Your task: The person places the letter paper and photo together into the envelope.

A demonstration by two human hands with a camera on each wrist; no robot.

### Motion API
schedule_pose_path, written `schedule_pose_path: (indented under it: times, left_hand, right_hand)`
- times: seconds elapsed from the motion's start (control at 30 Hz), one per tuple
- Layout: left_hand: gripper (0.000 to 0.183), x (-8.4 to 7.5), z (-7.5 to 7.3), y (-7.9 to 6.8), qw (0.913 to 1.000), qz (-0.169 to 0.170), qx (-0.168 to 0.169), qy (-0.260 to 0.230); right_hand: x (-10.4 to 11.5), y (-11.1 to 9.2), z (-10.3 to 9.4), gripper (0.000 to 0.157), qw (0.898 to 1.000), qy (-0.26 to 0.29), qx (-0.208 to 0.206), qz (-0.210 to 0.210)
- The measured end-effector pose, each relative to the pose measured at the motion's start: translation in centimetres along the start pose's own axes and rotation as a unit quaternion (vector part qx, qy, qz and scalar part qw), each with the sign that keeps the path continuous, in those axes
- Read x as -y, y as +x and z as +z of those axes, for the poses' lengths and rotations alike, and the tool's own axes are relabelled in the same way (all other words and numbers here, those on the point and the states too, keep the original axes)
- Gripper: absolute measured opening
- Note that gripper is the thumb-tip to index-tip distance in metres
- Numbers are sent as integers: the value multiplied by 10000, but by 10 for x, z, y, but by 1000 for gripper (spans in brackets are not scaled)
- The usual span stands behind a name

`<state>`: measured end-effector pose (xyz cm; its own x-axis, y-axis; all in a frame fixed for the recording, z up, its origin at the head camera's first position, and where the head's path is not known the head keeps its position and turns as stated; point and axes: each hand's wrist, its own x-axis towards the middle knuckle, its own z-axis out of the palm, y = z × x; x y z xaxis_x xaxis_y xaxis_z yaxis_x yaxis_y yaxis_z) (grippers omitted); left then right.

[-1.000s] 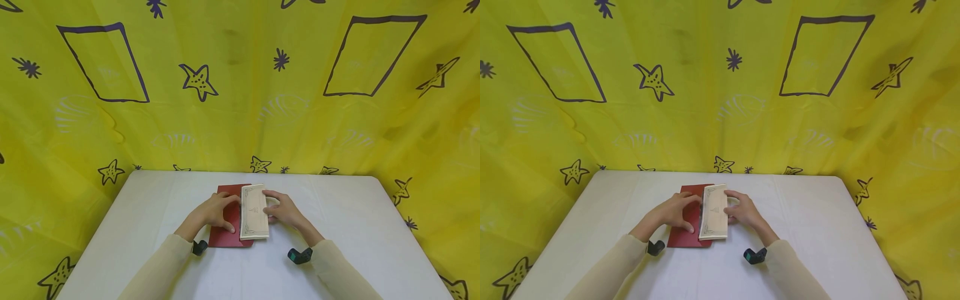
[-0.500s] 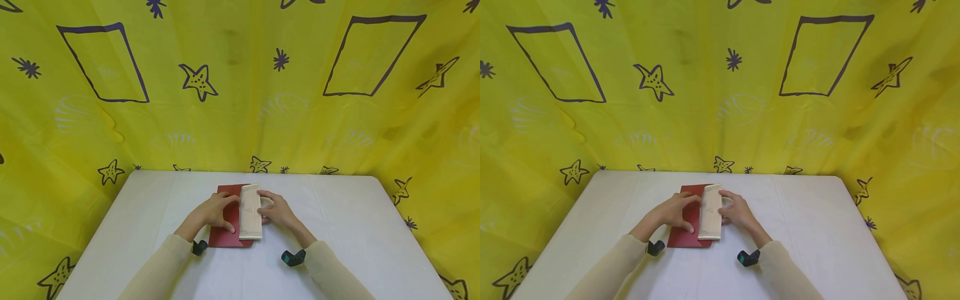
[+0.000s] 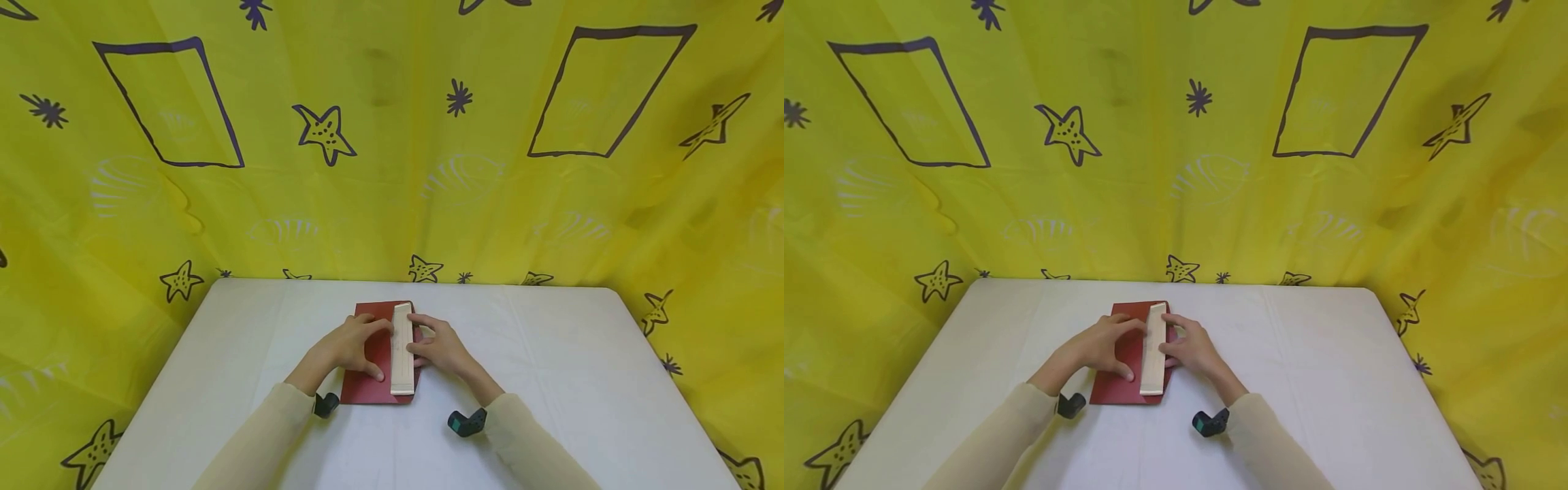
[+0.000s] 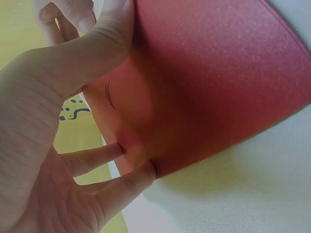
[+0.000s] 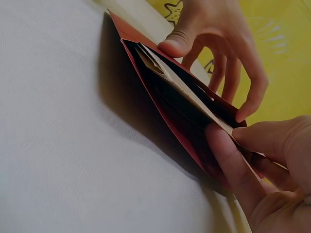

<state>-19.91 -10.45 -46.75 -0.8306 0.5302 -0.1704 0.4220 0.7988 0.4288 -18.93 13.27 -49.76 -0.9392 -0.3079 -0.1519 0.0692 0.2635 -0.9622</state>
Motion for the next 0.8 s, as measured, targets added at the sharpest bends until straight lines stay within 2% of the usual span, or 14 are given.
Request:
schedule_pose_path:
  times: [0.23, 0.8]
  left_hand:
    - [83, 1, 0, 0, 10000, 59, -55, 54]
    - [78, 0, -2, -1, 9999, 53, -54, -95]
  right_hand:
    - [-1, 5, 5, 65, 9998, -165, 11, 91]
    - [-3, 11, 14, 70, 9996, -59, 243, -93]
